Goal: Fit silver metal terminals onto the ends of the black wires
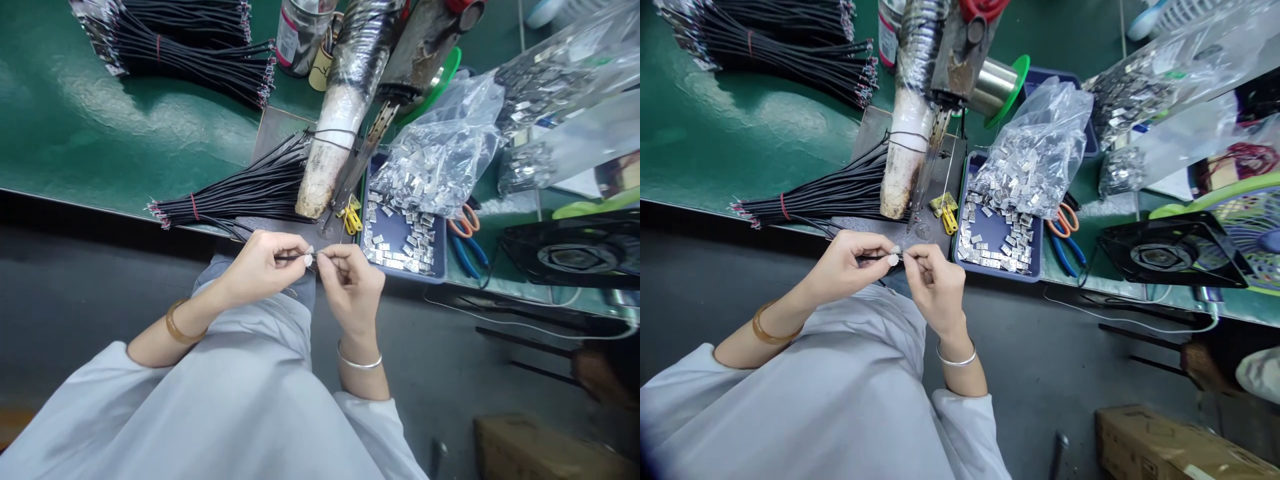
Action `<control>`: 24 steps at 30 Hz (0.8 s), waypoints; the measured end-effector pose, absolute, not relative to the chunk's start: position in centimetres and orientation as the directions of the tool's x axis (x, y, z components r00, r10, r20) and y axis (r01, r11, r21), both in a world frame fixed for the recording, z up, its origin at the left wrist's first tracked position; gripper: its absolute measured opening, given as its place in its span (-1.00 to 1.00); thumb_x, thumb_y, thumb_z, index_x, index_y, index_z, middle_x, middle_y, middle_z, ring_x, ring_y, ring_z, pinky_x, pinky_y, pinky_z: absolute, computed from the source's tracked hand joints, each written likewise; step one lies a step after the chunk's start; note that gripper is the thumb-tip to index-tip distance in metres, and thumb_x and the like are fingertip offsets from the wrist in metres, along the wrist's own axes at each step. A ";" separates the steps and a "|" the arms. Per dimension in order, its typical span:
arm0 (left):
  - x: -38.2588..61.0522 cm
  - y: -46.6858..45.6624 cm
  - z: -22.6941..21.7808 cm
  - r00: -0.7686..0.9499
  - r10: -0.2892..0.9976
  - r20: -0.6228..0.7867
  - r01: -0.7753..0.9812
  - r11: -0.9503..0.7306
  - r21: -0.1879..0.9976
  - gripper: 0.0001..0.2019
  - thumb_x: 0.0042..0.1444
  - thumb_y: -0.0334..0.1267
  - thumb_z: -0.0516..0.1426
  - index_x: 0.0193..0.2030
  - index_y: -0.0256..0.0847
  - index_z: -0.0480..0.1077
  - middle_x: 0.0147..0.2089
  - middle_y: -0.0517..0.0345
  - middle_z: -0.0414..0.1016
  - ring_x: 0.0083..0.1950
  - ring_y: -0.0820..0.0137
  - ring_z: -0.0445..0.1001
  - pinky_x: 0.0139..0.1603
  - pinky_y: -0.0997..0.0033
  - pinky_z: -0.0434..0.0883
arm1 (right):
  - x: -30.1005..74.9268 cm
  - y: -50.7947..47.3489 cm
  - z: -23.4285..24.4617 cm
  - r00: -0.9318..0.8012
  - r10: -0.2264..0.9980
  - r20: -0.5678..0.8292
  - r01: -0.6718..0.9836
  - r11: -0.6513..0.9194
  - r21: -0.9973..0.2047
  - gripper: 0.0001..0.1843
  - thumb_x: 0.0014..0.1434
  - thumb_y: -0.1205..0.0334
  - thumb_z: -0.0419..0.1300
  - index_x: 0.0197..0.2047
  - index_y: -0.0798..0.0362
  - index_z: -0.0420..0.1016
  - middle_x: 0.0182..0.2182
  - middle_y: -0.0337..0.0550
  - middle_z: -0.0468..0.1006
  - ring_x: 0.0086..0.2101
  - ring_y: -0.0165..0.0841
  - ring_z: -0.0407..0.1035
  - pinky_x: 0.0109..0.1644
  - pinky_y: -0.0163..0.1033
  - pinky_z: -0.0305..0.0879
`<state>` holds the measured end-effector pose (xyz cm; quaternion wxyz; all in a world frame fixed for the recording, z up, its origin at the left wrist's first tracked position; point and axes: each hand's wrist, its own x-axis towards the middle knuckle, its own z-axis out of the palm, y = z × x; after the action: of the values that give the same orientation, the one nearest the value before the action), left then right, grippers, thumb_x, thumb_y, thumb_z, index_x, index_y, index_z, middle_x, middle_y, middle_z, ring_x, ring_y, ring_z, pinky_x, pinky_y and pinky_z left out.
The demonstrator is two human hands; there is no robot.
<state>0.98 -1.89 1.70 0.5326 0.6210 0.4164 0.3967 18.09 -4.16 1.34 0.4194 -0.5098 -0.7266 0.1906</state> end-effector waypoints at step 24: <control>3.5 -1.2 2.1 -0.026 1.000 0.011 0.009 -0.011 1.000 -0.88 -0.02 -0.34 0.19 -0.51 -0.31 0.51 -0.61 0.33 0.16 -0.55 0.62 -0.02 -0.58 0.59 0.01 | 17.4 -3.0 0.3 -0.063 0.663 0.746 0.701 0.562 -0.440 -0.79 0.23 0.48 0.32 -0.20 -0.03 0.49 -0.16 -0.15 0.75 -0.19 -0.30 0.69 -0.14 -0.25 0.62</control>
<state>3.46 -1.24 2.06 0.4883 0.4984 0.5060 0.5070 17.37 -2.97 0.28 0.4994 -0.4679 -0.7289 -0.0186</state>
